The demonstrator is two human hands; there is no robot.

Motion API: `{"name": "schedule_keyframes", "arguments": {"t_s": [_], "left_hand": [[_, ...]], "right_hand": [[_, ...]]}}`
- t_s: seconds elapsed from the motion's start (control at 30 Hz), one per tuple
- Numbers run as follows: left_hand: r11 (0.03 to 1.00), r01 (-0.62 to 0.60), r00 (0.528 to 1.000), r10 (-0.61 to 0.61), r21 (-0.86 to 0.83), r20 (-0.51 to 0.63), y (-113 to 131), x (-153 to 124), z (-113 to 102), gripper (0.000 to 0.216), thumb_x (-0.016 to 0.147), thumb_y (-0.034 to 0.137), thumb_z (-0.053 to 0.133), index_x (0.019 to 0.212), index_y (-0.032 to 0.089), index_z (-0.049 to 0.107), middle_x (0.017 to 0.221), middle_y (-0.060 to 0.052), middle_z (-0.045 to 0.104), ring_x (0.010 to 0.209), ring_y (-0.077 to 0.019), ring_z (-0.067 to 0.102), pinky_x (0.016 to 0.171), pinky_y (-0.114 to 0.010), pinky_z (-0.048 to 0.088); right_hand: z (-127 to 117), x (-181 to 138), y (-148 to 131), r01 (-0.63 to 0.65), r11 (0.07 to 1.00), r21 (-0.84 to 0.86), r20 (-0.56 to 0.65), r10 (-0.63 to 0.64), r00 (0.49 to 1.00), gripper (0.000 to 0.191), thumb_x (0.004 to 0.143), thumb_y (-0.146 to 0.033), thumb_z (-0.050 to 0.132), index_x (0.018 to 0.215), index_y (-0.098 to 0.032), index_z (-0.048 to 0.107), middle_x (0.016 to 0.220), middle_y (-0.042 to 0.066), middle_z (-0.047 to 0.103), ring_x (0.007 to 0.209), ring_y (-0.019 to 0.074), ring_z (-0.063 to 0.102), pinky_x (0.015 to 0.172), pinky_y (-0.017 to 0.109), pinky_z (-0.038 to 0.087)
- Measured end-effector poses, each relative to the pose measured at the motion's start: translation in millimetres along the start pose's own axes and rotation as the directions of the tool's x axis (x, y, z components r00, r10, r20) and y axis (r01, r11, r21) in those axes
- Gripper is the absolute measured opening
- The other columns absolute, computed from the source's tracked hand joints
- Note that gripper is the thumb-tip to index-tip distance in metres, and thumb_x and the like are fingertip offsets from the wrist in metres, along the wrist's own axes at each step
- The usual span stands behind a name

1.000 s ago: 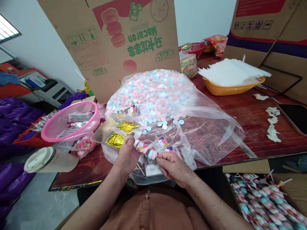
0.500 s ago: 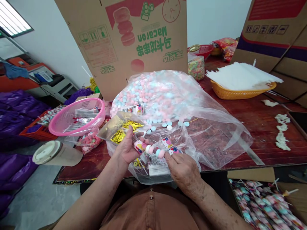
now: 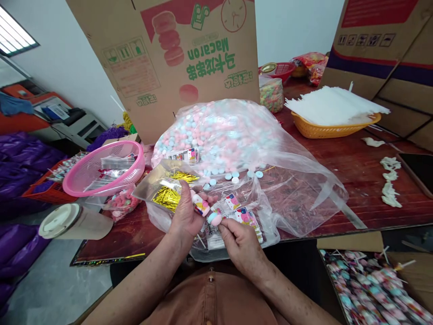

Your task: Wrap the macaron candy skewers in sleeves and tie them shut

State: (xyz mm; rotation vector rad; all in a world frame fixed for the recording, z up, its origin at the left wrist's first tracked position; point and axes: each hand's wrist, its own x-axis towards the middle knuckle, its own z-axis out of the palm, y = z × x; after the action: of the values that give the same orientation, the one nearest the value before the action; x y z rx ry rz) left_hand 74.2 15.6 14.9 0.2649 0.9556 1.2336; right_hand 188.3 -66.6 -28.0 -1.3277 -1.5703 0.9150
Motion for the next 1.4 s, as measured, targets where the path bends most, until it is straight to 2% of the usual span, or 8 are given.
{"name": "schedule_keyframes", "arguments": {"t_s": [0.23,0.33,0.63,0.83,0.97,1.07,1.27,1.4], "left_hand": [[0.989,0.111,0.989,-0.119,0.095,0.085,-1,-3,-2,0.035,0.069,0.045,0.068,0.084,0.016,0.057,0.064,-0.003,0.066,0.058,-0.0178,0.064,0.062,-0.033,0.052],[0.992,0.089,0.992,-0.097,0.093,0.085,-12,-3,-1,0.027,0.064,0.032,0.074,0.063,0.015,0.054,0.047,0.003,0.057,0.049,-0.0131,0.059,0.062,-0.029,0.051],[0.995,0.031,1.0,-0.031,0.093,0.002,-15,1,-3,0.03,0.066,0.037,0.072,0.066,0.016,0.05,0.049,0.004,0.057,0.046,-0.0115,0.057,0.056,-0.025,0.049],[0.976,0.103,0.977,-0.135,0.193,0.164,-25,-7,-14,0.05,0.062,0.063,0.062,0.075,0.016,0.054,0.065,-0.004,0.065,0.064,-0.0179,0.063,0.059,-0.027,0.049],[0.991,0.09,0.957,-0.115,0.104,0.266,5,6,-24,0.046,0.066,0.056,0.064,0.091,0.018,0.058,0.082,-0.006,0.067,0.075,-0.0192,0.064,0.067,-0.031,0.05],[0.999,0.039,0.979,-0.04,0.012,0.202,34,18,-22,0.024,0.075,0.038,0.063,0.087,0.018,0.06,0.069,-0.002,0.064,0.063,-0.0152,0.061,0.067,-0.033,0.05],[0.98,-0.09,0.992,0.104,-0.176,0.073,52,23,-11,0.024,0.083,0.032,0.055,0.063,0.017,0.053,0.049,0.006,0.048,0.042,-0.0064,0.046,0.059,-0.025,0.047],[0.97,-0.13,0.972,0.166,-0.206,0.168,43,18,-12,0.031,0.084,0.043,0.05,0.063,0.019,0.051,0.048,0.007,0.044,0.043,-0.0064,0.044,0.058,-0.023,0.045]], "right_hand": [[2,9,3,-0.264,0.936,0.232,0.168,0.229,0.959,0.035,0.085,-0.045,0.044,0.067,-0.017,0.053,0.049,-0.004,0.044,0.046,0.0086,0.037,0.045,0.021,0.031],[8,16,0,-0.289,0.918,0.271,0.146,0.257,0.955,0.037,0.083,-0.045,0.045,0.06,-0.017,0.048,0.047,-0.004,0.043,0.045,0.0083,0.037,0.045,0.021,0.031],[12,10,3,-0.001,0.997,-0.076,0.062,0.005,0.998,0.026,0.087,-0.028,0.037,0.071,-0.016,0.053,0.061,0.001,0.053,0.057,0.0115,0.044,0.055,0.024,0.035],[15,14,9,-0.05,0.998,0.042,-0.018,0.05,0.999,0.026,0.088,-0.033,0.038,0.072,-0.017,0.05,0.063,0.0,0.05,0.059,0.0113,0.042,0.055,0.024,0.034],[8,13,13,-0.265,0.874,0.408,0.223,0.187,0.957,0.033,0.085,-0.047,0.043,0.068,-0.019,0.042,0.052,-0.006,0.034,0.047,0.0074,0.029,0.043,0.021,0.024],[4,8,13,-0.43,0.724,0.539,0.386,0.242,0.89,0.037,0.081,-0.054,0.045,0.067,-0.02,0.039,0.047,-0.01,0.025,0.04,0.006,0.018,0.039,0.02,0.017],[-6,5,3,-0.065,0.996,0.061,0.197,0.052,0.979,0.029,0.085,-0.038,0.045,0.067,-0.017,0.051,0.06,-0.001,0.046,0.058,0.0104,0.039,0.055,0.024,0.029],[-7,4,0,-0.202,0.942,0.266,0.293,0.121,0.949,0.03,0.085,-0.04,0.046,0.066,-0.017,0.049,0.057,-0.003,0.042,0.053,0.0085,0.036,0.05,0.022,0.028]]}}
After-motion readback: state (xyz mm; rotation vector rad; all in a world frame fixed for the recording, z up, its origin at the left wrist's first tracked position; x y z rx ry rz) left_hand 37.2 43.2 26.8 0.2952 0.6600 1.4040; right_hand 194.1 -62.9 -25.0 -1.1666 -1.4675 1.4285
